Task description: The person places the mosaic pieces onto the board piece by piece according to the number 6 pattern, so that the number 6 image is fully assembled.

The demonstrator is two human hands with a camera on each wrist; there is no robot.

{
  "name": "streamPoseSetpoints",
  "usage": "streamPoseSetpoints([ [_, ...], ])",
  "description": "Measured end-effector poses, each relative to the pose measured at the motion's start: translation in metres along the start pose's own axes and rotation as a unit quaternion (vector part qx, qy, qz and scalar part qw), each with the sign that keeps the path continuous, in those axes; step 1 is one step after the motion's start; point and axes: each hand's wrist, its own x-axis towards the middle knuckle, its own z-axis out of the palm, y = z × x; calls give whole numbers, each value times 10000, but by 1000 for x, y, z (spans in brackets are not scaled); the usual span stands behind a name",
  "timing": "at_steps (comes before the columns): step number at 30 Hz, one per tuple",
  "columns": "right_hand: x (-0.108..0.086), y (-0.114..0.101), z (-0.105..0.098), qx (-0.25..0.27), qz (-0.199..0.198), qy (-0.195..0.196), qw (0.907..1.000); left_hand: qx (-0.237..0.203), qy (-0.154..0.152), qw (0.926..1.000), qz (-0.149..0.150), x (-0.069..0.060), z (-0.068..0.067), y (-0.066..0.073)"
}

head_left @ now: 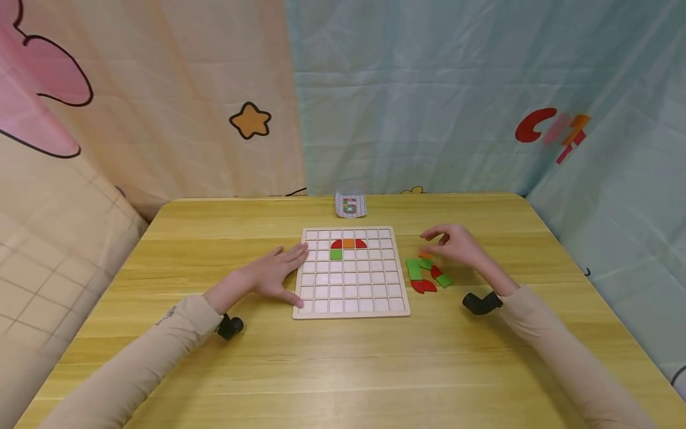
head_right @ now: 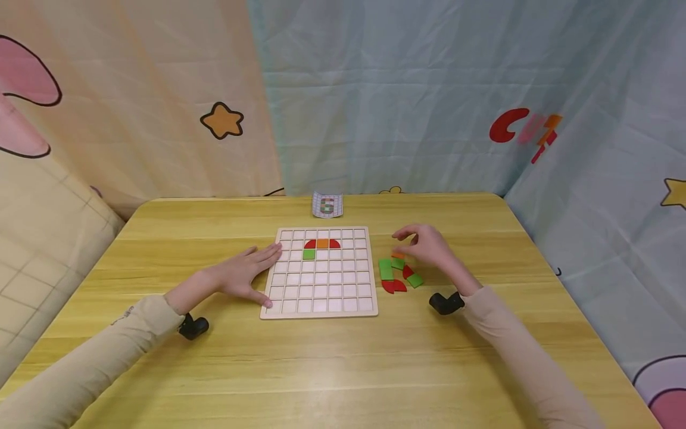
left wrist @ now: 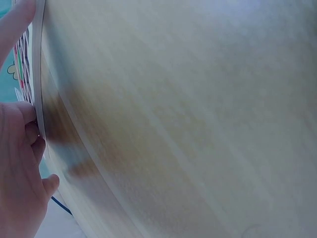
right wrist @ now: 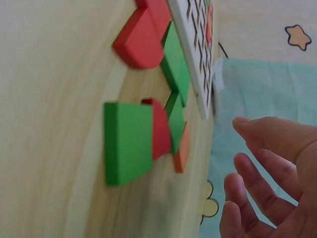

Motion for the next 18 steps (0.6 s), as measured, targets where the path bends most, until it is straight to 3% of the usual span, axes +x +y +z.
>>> streamPoseSetpoints([
  [18,-6,29,3,-109,499,-275,9983,49,-41,10000,-34,0,0,0],
])
